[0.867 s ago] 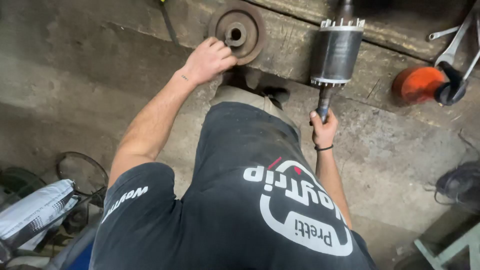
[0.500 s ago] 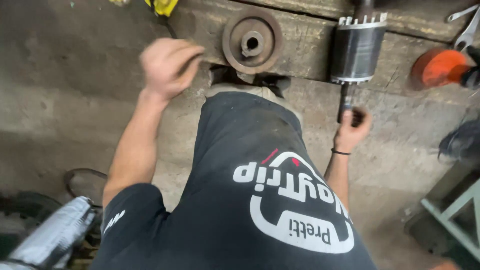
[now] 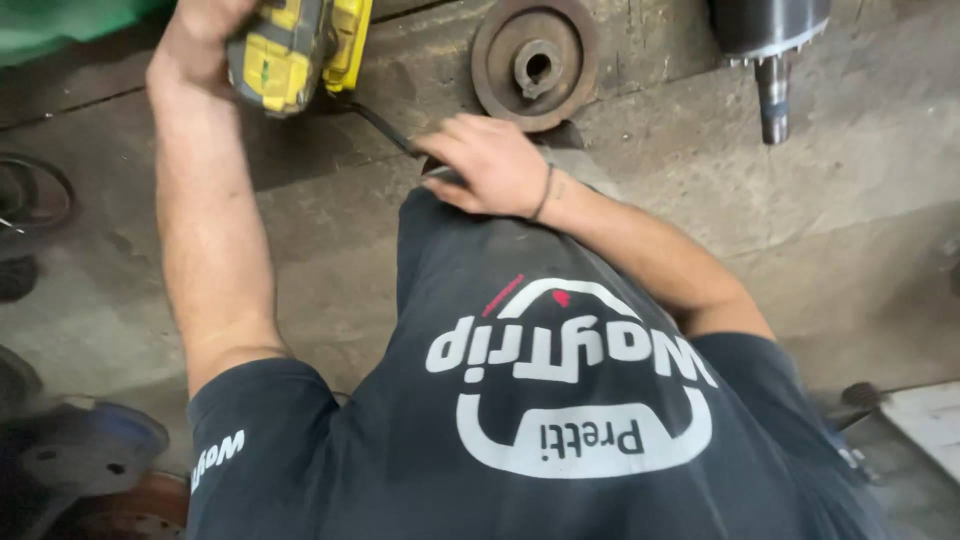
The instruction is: Use an impact driver to remove a pulley or collar component from the shaft of an electric motor.
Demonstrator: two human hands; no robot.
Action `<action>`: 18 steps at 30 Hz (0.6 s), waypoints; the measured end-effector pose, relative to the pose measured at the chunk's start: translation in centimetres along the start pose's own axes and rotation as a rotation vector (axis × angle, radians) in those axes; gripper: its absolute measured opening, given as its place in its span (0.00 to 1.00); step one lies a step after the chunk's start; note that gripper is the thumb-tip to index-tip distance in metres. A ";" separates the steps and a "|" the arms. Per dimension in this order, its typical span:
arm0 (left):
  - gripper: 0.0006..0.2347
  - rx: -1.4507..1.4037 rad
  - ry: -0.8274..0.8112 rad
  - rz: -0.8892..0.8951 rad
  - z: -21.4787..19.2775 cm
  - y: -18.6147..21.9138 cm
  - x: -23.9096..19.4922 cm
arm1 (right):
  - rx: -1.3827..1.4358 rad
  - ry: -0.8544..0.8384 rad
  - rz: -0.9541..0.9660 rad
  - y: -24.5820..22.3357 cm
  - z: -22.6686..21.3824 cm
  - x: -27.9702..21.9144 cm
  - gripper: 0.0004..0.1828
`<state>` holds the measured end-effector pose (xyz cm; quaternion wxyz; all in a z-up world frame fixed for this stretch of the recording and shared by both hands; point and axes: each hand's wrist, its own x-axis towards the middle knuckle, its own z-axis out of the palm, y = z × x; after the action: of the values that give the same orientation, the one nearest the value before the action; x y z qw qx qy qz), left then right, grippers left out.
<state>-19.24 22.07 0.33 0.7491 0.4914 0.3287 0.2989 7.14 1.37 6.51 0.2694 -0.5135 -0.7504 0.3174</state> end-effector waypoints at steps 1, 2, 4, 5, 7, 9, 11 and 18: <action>0.14 -0.095 0.000 -0.021 0.0 -1.7 -0.6 | 0.029 -0.023 -0.039 -0.2 1.4 0.7 0.24; 0.12 -0.190 0.001 -0.043 -0.3 -3.0 -1.0 | 0.033 -0.013 -0.036 -0.2 1.7 0.6 0.24; 0.10 -0.378 -0.003 -0.081 -0.8 -5.5 -0.7 | 0.077 0.013 0.085 0.1 1.8 0.6 0.31; 0.10 -0.370 -0.007 -0.079 3.5 -2.4 -1.5 | 0.078 0.021 0.081 -0.3 0.6 0.8 0.31; 0.26 -0.457 0.080 0.058 12.5 4.3 -4.8 | 0.111 0.230 0.095 -1.1 -1.7 0.6 0.41; 0.26 -0.447 0.057 0.050 16.4 6.1 -6.7 | 0.106 0.274 0.039 -2.0 -3.8 0.4 0.45; 0.27 -0.435 0.069 0.061 19.7 7.0 -9.0 | 0.116 0.294 -0.043 -2.7 -5.4 -0.5 0.48; 0.22 0.736 -0.105 0.187 23.4 7.8 -12.1 | 0.277 -0.026 0.095 3.2 -8.4 -11.0 0.32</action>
<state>-9.09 2.75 17.06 0.5079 0.7699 0.3291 0.2024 18.82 -6.47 8.74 0.3126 -0.5024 -0.6775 0.4368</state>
